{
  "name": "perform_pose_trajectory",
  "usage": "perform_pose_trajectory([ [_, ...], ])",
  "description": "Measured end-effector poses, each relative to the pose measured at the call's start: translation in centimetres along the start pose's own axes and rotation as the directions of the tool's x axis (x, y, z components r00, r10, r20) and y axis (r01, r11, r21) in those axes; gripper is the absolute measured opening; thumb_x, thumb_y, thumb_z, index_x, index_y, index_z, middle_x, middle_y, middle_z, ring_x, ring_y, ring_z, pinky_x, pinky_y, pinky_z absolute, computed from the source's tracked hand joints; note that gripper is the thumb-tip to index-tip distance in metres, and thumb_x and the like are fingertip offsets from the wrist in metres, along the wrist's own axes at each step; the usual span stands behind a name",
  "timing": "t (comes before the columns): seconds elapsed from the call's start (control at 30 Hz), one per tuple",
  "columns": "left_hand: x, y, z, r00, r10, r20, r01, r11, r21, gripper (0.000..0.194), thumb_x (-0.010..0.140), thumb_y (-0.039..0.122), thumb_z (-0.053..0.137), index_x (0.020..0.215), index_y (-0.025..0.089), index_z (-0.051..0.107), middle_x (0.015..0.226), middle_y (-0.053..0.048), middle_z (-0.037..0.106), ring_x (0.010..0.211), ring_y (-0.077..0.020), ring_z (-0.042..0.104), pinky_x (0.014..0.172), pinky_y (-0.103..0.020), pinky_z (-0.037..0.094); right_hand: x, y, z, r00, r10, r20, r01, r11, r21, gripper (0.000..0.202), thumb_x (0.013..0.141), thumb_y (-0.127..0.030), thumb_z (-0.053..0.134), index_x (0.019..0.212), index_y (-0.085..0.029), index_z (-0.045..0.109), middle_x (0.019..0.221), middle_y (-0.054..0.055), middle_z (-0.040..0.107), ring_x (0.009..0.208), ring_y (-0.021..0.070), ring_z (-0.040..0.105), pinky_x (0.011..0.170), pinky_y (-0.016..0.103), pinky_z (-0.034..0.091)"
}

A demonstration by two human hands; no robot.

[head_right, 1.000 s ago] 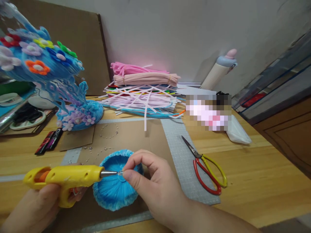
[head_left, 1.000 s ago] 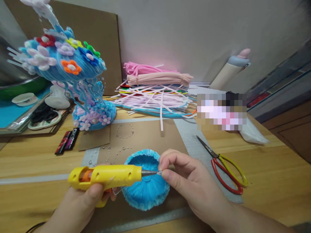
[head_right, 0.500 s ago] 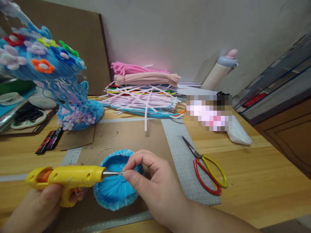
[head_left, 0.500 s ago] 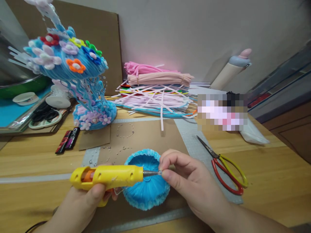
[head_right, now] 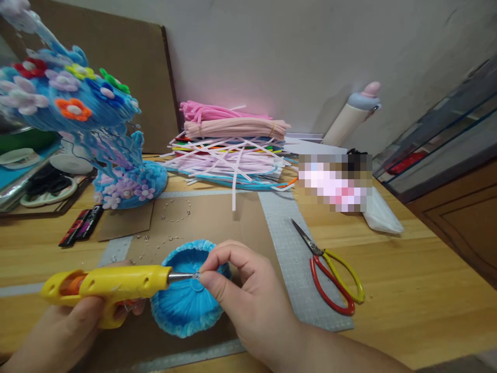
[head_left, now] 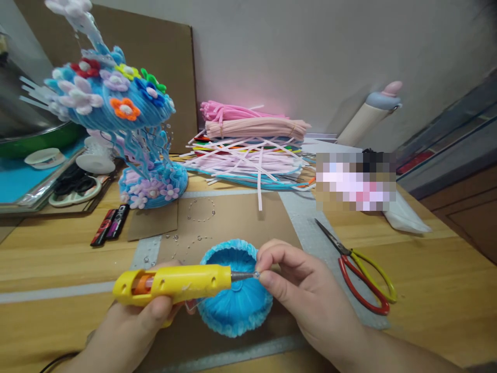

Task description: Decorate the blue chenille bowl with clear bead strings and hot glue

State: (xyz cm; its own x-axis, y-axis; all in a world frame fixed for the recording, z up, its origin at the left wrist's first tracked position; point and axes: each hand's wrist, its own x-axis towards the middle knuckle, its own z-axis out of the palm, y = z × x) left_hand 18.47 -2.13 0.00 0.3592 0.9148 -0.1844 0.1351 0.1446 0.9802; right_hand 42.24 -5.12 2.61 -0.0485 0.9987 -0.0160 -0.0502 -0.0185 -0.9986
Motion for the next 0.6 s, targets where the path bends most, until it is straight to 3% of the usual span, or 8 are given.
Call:
perform_pose_trajectory([
  [0.13,-0.11,0.19,0.21,0.999,-0.006,-0.043,0.005,0.999,-0.034,0.051,0.064,0.071,0.058,0.067,0.021,0.067,0.059,-0.003,0.062,0.052,-0.0152,0.051,0.047,-0.024,0.039,-0.12,0.02,-0.04,1.0,-0.004,0.001,0.004,1.0,0.0,0.011,0.082,-0.031,0.065,0.077,-0.022,0.062,0.082,0.0,0.057,0.079,0.0144,0.053,0.07,0.026,0.04],
  [0.3,-0.01,0.38,0.32,1.0,-0.011,-0.022,0.01,0.998,-0.069,0.051,0.063,0.071,0.06,0.067,0.02,0.067,0.059,-0.003,0.062,0.053,-0.0159,0.052,0.047,-0.024,0.04,-0.06,0.04,-0.09,1.0,-0.016,0.003,0.016,1.0,-0.017,0.012,0.082,-0.031,0.065,0.076,-0.021,0.062,0.081,0.001,0.057,0.078,0.0152,0.053,0.069,0.027,0.041],
  [0.5,-0.38,0.86,0.94,0.991,-0.076,-0.11,0.07,0.996,-0.052,0.056,0.057,0.075,0.061,0.066,0.02,0.067,0.058,-0.003,0.063,0.054,-0.0161,0.052,0.05,-0.025,0.039,0.0,0.04,-0.08,1.0,-0.011,0.01,0.011,1.0,-0.015,0.011,0.082,-0.03,0.065,0.076,-0.021,0.063,0.082,0.0,0.058,0.078,0.0142,0.053,0.069,0.025,0.04],
  [0.6,-0.58,0.71,0.9,0.973,-0.126,-0.191,0.115,0.991,-0.067,0.055,0.057,0.074,0.062,0.078,0.023,0.067,0.06,-0.001,0.065,0.057,-0.0172,0.054,0.052,-0.025,0.039,-0.12,0.01,-0.07,1.0,0.002,0.017,-0.002,1.0,0.0,0.012,0.081,-0.03,0.066,0.075,-0.021,0.063,0.081,0.001,0.057,0.078,0.0148,0.053,0.068,0.026,0.041],
])
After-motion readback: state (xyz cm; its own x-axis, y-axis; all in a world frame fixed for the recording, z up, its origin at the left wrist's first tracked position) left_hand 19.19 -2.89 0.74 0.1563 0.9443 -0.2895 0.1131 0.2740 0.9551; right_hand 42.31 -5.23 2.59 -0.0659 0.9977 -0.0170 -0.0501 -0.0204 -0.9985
